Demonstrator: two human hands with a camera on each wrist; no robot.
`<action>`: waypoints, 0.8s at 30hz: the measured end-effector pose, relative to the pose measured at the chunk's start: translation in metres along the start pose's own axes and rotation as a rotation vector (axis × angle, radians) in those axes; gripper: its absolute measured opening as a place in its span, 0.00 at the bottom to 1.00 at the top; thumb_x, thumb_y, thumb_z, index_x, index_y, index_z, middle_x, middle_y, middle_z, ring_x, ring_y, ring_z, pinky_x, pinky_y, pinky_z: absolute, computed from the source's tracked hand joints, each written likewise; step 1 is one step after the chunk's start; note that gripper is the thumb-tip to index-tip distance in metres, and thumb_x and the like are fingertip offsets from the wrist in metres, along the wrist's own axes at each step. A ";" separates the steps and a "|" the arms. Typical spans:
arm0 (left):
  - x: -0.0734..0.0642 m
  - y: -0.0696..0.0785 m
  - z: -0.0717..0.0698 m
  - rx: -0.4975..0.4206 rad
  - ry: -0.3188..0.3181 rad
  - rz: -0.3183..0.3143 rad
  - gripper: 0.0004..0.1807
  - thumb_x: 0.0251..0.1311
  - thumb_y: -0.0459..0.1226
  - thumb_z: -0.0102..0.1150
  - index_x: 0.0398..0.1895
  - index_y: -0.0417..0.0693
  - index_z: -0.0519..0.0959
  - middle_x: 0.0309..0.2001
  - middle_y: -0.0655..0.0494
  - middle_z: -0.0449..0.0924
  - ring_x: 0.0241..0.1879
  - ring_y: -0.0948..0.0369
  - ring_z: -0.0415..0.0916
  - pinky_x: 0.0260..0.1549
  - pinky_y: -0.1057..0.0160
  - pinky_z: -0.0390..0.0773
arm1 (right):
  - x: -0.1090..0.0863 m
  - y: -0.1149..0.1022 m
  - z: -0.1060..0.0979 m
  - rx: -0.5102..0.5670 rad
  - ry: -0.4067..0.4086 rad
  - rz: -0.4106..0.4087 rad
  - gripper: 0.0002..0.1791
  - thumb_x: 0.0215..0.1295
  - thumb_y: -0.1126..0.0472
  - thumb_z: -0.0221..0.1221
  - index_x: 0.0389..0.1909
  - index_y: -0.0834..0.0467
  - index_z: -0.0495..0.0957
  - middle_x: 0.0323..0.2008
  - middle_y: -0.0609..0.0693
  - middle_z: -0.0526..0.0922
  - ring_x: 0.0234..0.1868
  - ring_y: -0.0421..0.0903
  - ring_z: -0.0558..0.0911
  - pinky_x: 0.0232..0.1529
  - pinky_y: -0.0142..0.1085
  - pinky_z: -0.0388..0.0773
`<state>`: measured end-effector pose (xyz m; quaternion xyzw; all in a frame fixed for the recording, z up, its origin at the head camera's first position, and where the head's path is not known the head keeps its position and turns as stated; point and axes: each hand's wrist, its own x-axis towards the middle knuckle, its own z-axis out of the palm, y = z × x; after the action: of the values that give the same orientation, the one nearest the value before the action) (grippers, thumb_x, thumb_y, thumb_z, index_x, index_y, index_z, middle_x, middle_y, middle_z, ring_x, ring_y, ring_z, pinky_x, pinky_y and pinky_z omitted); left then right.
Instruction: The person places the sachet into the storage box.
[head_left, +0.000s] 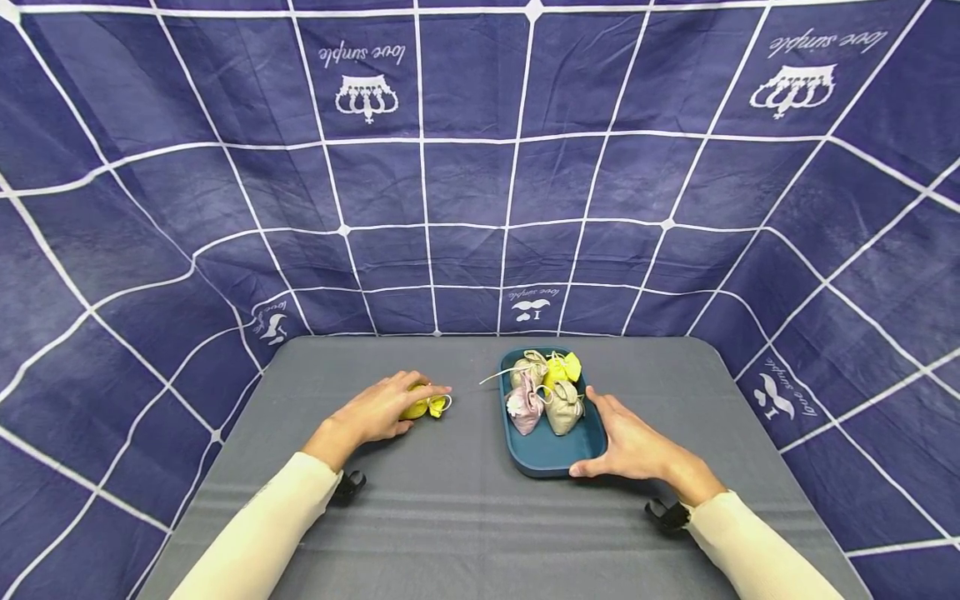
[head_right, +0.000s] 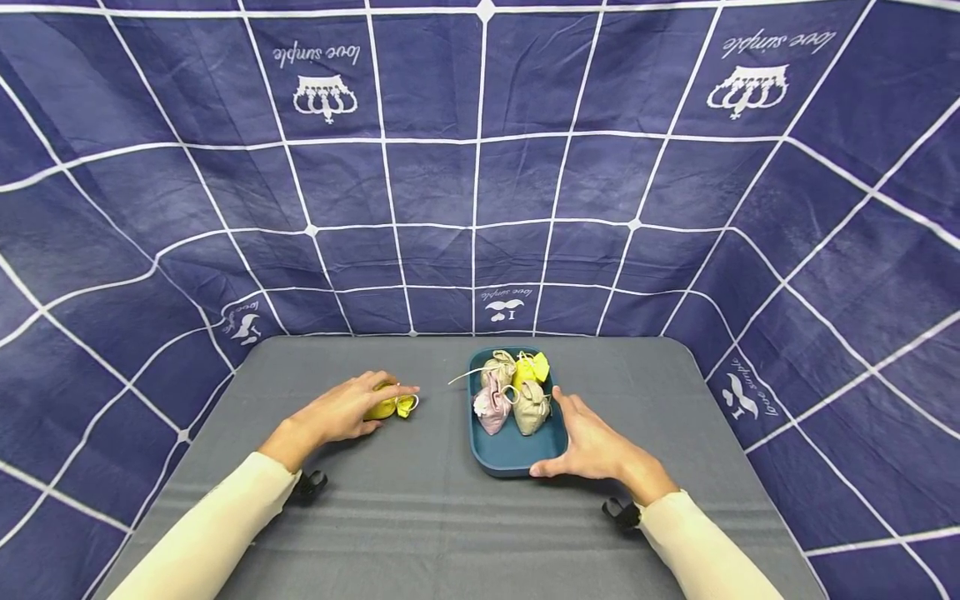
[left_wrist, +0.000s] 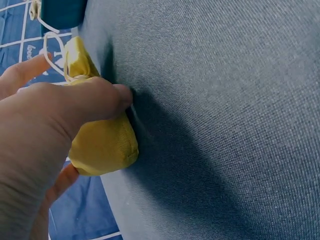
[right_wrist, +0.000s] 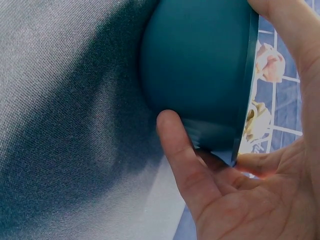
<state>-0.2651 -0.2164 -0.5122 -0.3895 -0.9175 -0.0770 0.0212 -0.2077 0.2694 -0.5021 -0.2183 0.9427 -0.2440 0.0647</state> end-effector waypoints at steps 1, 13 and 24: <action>0.000 0.000 0.000 0.003 -0.002 0.002 0.52 0.60 0.29 0.87 0.87 0.64 0.75 0.72 0.50 0.83 0.71 0.45 0.83 0.65 0.36 0.88 | 0.000 0.000 0.000 -0.001 -0.002 -0.001 0.83 0.50 0.27 0.87 0.90 0.74 0.55 0.76 0.72 0.77 0.71 0.65 0.84 0.75 0.65 0.82; 0.001 -0.004 0.004 0.072 0.061 -0.027 0.37 0.63 0.28 0.84 0.73 0.60 0.85 0.62 0.50 0.86 0.59 0.48 0.86 0.56 0.43 0.92 | 0.004 -0.002 -0.001 0.005 -0.034 0.007 0.84 0.49 0.28 0.88 0.91 0.74 0.54 0.75 0.73 0.77 0.70 0.64 0.85 0.75 0.65 0.82; -0.002 0.000 0.002 0.012 0.090 -0.096 0.50 0.63 0.28 0.82 0.87 0.67 0.74 0.57 0.52 0.88 0.58 0.49 0.87 0.51 0.44 0.92 | 0.003 0.003 -0.013 0.114 -0.058 0.011 0.77 0.55 0.39 0.89 0.91 0.74 0.56 0.57 0.60 0.78 0.38 0.38 0.79 0.42 0.32 0.80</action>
<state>-0.2639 -0.2174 -0.5142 -0.3410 -0.9338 -0.0898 0.0611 -0.2140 0.2758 -0.4925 -0.2159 0.9261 -0.2907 0.1059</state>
